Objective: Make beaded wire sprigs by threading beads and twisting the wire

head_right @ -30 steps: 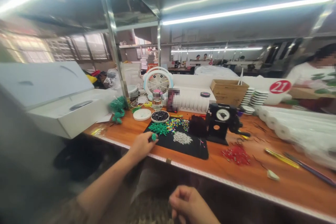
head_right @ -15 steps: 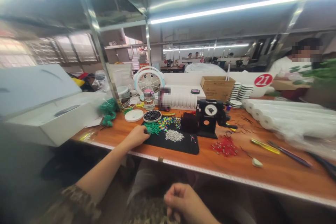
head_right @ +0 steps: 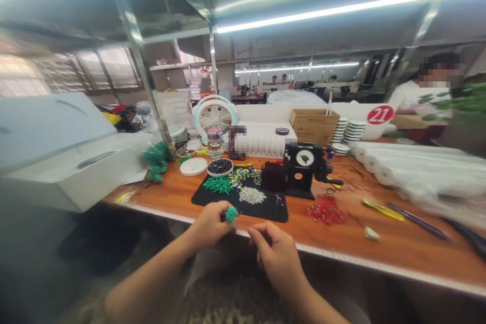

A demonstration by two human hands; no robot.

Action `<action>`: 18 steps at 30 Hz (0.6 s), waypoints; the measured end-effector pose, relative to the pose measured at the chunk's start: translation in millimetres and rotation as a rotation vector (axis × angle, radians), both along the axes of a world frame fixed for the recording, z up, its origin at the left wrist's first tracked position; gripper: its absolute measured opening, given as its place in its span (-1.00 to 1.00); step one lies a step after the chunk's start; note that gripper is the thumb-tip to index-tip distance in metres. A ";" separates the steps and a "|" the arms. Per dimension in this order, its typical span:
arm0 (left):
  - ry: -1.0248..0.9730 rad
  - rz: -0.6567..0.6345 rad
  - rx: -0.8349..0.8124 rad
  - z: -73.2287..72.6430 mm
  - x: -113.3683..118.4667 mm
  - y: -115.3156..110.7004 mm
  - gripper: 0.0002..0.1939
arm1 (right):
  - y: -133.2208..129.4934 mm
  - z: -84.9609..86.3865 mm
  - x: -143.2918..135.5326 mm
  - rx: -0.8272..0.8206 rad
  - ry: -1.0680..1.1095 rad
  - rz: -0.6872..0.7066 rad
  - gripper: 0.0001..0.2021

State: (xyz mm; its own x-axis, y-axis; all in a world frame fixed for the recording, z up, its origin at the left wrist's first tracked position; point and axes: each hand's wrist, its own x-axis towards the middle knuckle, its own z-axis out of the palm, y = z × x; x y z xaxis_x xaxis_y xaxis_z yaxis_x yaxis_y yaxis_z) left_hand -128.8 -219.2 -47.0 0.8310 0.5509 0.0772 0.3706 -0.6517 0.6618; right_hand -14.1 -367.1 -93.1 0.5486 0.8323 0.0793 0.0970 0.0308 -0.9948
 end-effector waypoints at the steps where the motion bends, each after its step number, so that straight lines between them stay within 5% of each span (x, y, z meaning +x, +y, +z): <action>1: -0.019 -0.023 -0.031 -0.2 0.1 -8.7 -0.94 | 4.2 1.9 1.7 -0.012 -0.003 0.003 -0.50; 12: 0.071 -0.044 0.078 -5.0 -12.3 -31.6 -0.82 | 9.0 -2.6 -1.3 -0.050 0.083 0.054 -0.52; 18: -0.164 -0.117 0.242 -13.7 -19.7 -34.2 -0.82 | 11.4 -0.4 1.9 -0.006 0.566 0.166 -0.53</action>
